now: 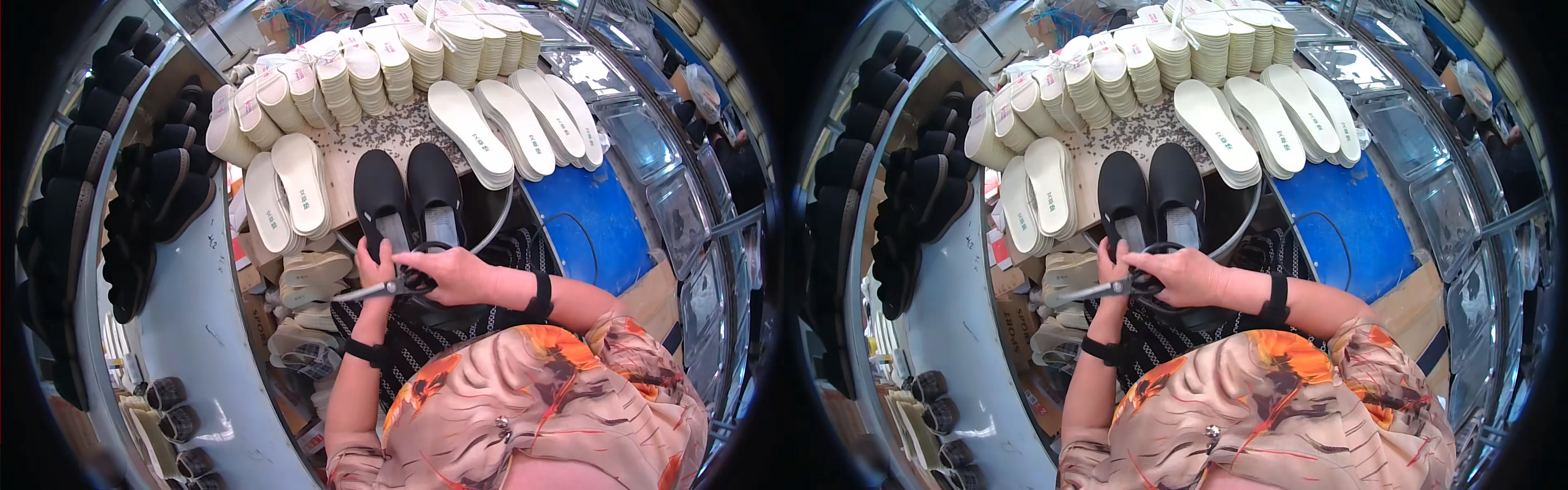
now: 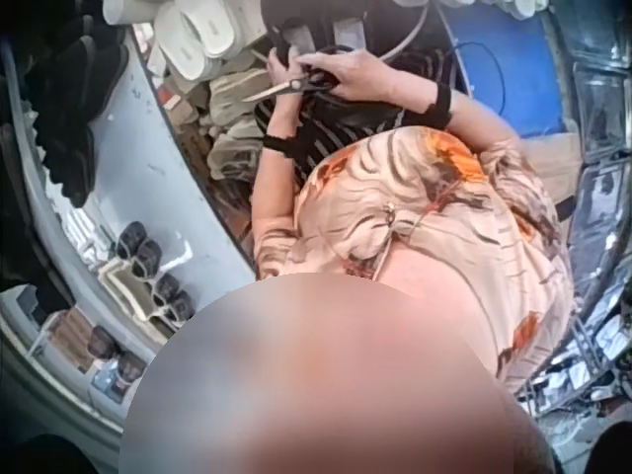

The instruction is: The recorder is manufacturing shoes by trimming soles and inserting insoles.

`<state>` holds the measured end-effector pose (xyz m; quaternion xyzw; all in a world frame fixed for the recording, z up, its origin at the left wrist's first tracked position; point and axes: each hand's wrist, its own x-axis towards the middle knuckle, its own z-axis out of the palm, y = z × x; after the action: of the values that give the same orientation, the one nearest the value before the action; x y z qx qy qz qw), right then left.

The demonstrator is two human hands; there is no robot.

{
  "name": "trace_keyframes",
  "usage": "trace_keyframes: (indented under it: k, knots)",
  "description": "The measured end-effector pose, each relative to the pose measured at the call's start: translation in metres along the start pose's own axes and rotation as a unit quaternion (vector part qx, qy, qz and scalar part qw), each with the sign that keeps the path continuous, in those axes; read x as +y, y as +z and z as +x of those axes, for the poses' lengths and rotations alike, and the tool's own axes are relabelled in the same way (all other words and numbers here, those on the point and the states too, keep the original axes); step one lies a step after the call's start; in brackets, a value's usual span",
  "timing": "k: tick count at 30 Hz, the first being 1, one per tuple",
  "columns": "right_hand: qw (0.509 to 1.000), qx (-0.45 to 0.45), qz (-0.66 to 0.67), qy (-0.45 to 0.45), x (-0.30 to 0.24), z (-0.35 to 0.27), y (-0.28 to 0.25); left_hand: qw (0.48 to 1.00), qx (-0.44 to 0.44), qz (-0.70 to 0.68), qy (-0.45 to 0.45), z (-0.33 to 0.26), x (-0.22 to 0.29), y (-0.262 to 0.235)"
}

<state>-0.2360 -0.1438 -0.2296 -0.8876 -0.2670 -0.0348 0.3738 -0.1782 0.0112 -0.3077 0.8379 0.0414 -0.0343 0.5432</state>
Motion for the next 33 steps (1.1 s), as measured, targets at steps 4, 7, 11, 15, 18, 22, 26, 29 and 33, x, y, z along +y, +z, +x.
trace_keyframes:
  k: [4,7,11,15,18,22,26,29,33]
  knots:
    - [0.981,0.071,0.165,0.068,0.018,-0.019,-0.018,0.977,0.060,0.122,0.162,0.002,0.022,-0.025]
    - [0.904,0.068,0.348,0.239,0.035,-0.041,-0.058,0.951,-0.076,0.279,0.108,0.010,0.063,-0.012]
    - [0.793,0.051,0.488,0.362,0.051,-0.072,-0.085,0.895,-0.123,0.418,0.093,0.025,0.074,0.035]
    - [0.771,0.105,0.499,0.382,0.067,-0.096,-0.083,0.913,-0.089,0.299,0.262,0.032,0.041,0.013]
    - [0.811,0.095,0.452,0.360,0.078,-0.098,-0.079,0.913,-0.141,0.289,0.250,0.017,0.026,-0.040]
    - [0.961,0.063,0.192,0.186,0.079,-0.079,-0.077,0.949,-0.176,0.126,0.230,-0.016,0.027,-0.096]
    - [0.989,0.031,0.096,0.108,0.068,-0.057,-0.080,0.952,-0.222,0.117,0.177,-0.035,0.026,-0.124]
    - [0.995,0.010,0.037,0.087,0.066,-0.048,-0.079,0.933,-0.236,0.174,0.208,-0.040,0.022,-0.128]
    - [0.996,0.006,-0.016,0.085,0.071,-0.049,-0.071,0.936,-0.242,0.167,0.191,-0.041,0.023,-0.121]
